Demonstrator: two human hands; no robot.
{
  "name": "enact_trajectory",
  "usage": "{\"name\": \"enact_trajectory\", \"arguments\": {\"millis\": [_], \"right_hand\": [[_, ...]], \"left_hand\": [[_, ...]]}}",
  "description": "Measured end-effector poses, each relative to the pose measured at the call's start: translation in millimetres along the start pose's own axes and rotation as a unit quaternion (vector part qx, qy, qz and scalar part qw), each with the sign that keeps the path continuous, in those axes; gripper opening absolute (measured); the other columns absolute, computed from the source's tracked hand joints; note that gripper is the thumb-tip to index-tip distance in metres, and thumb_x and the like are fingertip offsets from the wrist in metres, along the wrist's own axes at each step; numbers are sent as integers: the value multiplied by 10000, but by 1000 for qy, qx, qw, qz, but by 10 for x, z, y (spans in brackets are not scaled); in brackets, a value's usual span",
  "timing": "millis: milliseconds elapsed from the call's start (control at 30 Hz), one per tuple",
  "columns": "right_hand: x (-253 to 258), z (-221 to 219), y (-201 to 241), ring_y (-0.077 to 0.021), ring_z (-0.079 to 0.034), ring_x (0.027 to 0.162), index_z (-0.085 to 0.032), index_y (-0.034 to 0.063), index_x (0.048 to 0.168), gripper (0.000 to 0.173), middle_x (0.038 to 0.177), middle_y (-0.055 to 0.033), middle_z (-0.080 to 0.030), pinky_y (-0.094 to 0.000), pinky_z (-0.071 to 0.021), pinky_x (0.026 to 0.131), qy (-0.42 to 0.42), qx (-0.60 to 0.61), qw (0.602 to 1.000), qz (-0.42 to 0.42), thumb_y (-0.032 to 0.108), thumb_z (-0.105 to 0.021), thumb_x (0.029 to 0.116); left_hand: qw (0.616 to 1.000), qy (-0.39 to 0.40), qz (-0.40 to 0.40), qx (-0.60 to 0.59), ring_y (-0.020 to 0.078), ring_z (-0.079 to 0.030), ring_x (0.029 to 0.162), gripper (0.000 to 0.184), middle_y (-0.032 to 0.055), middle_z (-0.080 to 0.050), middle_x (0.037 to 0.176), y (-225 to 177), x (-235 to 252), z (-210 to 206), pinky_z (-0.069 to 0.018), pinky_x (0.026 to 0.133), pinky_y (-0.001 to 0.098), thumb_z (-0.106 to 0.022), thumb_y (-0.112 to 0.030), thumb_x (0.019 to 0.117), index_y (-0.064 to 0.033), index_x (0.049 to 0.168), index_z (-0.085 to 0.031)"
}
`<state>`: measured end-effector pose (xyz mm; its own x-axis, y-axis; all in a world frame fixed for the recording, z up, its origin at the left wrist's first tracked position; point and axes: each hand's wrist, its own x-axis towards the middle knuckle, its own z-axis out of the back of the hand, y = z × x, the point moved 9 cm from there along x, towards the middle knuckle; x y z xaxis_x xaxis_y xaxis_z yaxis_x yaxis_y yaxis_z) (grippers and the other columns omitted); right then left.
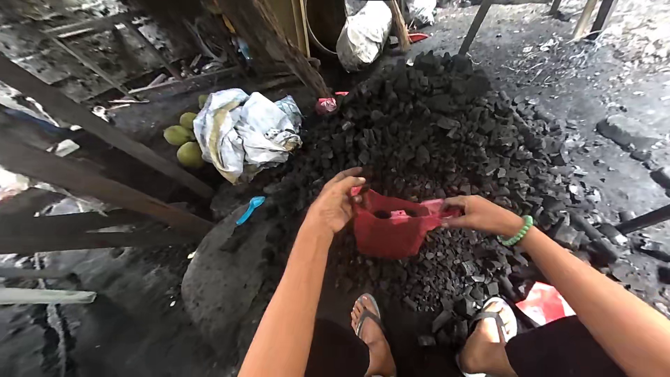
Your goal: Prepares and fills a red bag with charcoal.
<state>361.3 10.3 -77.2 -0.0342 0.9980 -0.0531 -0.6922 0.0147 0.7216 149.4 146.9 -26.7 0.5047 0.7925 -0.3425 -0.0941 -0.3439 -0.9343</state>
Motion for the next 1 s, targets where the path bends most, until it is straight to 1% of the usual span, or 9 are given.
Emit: {"name": "enact_trajectory", "arguments": {"millis": [67,200,367,500,600,733,867,933,1000], "right_hand": [[-9,-241,-159,-188,-685,775,-694,-18,1084,191,909,-124,-714,-390,-584,754,21,132,990,-38,53,-731,911],[-6,-734,10,-398,-648,1130,-755,53,1152,252,1096,-157,-744,-678,-398,1054,104,-168,980,28,84,-750,902],[-188,-1029,424,-370,-698,1019,-739,47,1014,209,933,-126,-739,-734,-357,1081,86,-312,917,232,-62,-728,837],[-295,-965,888,-317,-704,830,-721,62,930,118,754,-90,-684,-613,-505,973,-16,-332,890,311,-29,-716,855],[-380,-758,1433,-237,-678,734,-710,113,897,54,673,-22,-633,-534,-536,904,-143,-263,876,379,83,-667,890],[-341,-469,1977,-235,-672,795,-674,93,891,103,755,-49,-645,-457,-542,876,-226,-193,857,420,78,-592,952],[-213,82,1950,-340,-679,827,-676,40,933,123,838,-136,-663,-539,-531,860,-277,-278,836,384,22,-559,965],[-163,263,1764,-372,-672,804,-660,29,951,77,830,-164,-637,-546,-540,800,-284,-317,835,348,35,-584,960],[-110,385,1489,-370,-676,757,-683,-15,977,137,859,-196,-647,-530,-549,656,-286,-253,881,280,88,-667,889]], "left_hand": [[998,39,-10,40,82,-589,633,519,26,-601,890,17,-150,-42,-539,592,243,-488,-145,1041,-198,1535,-338],[948,68,-33,308,199,-628,759,663,143,-663,982,196,-196,-14,-542,695,381,-639,-54,967,-148,1558,-353],[676,122,114,717,500,-548,1244,813,310,-463,1463,830,-199,286,-443,1000,688,-840,-279,853,-167,1552,-441],[589,110,186,779,433,-607,1190,293,250,-647,1247,874,-240,294,-484,923,632,-673,-240,968,5,1128,-697],[710,181,115,671,407,-642,1024,320,265,-672,1057,680,-166,-62,-489,887,614,-589,-221,1035,84,1024,-687],[928,279,67,239,25,-567,587,242,-32,-602,691,448,-314,-659,-499,564,210,-385,-35,1062,-52,954,-601],[948,304,90,34,-48,-334,403,443,-120,-412,520,336,-379,-650,-282,381,114,-296,-241,1117,-200,734,-514],[942,326,76,25,-55,-305,397,419,-133,-389,529,376,-440,-640,-257,371,110,-310,-386,1108,-200,828,-560],[958,274,-5,87,-38,-357,441,167,-97,-456,592,326,-523,-672,-304,408,121,-497,-225,1060,-133,976,-608]]}}
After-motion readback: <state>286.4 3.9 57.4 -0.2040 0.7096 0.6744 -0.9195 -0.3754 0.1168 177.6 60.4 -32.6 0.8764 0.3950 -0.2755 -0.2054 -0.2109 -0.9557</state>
